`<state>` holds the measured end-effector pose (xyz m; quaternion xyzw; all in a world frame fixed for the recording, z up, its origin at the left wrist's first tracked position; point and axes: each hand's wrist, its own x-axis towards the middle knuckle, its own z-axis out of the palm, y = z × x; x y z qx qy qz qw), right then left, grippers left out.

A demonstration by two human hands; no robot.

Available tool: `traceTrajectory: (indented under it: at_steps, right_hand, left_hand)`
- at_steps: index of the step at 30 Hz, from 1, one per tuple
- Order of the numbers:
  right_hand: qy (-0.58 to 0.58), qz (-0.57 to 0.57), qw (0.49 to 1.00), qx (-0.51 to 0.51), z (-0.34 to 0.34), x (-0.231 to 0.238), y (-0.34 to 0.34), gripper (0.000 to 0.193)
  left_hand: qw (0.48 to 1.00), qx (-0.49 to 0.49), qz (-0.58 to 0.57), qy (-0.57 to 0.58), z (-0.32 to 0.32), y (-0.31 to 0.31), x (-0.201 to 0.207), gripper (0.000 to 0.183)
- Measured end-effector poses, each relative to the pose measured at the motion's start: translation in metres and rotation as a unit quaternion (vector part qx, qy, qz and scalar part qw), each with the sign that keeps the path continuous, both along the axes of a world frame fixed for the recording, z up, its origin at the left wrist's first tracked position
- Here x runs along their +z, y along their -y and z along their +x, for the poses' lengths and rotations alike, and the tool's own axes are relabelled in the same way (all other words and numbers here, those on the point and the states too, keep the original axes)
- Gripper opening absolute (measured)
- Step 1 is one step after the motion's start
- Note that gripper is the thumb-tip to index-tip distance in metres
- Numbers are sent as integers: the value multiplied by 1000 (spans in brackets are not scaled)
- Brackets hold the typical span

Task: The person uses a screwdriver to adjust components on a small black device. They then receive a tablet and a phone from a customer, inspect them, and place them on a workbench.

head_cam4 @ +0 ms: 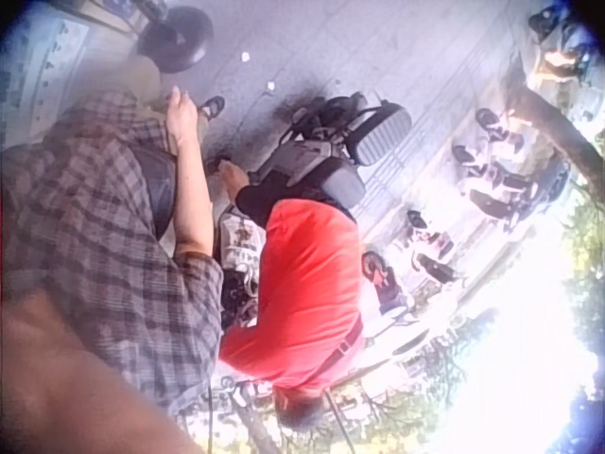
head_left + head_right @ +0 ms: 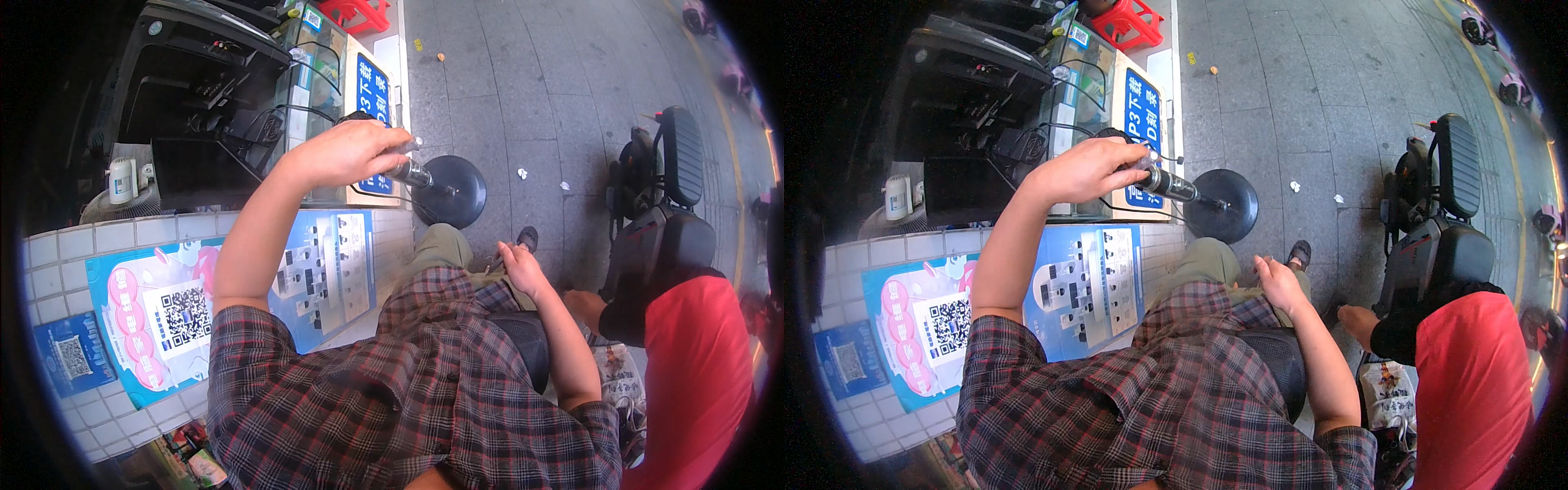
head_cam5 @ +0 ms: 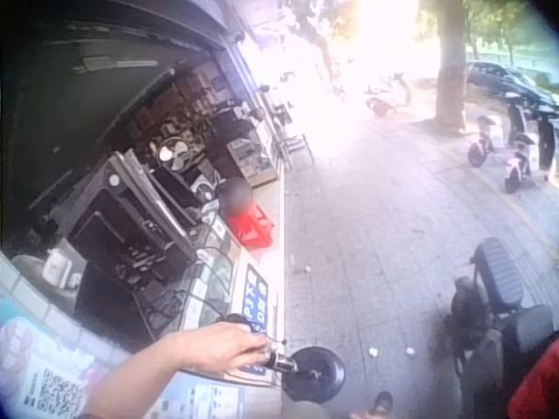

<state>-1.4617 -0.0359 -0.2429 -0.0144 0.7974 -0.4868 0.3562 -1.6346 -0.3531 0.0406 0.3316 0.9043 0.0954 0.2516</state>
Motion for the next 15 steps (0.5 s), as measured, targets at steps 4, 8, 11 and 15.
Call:
traceTrajectory:
  at_steps: [4, 8, 11, 15]
  right_hand:
    - [3, 6, 1000, 6, 3, -11, -1, 58]
    - [18, -13, 1000, 7, 2, -15, -1, 59]
    - [27, -15, 1000, 4, 2, -13, 1, 58]
    - [24, 1, 1000, 2, 5, -11, -1, 58]
  left_hand:
    - [996, 53, 9, 66, -10, -1, 0, 25]
    - [992, 65, -9, 110, -15, -5, 8, 25]
    - [990, 68, 0, 120, -16, 0, 8, 24]
    - [996, 52, -13, 69, -9, 0, 11, 22]
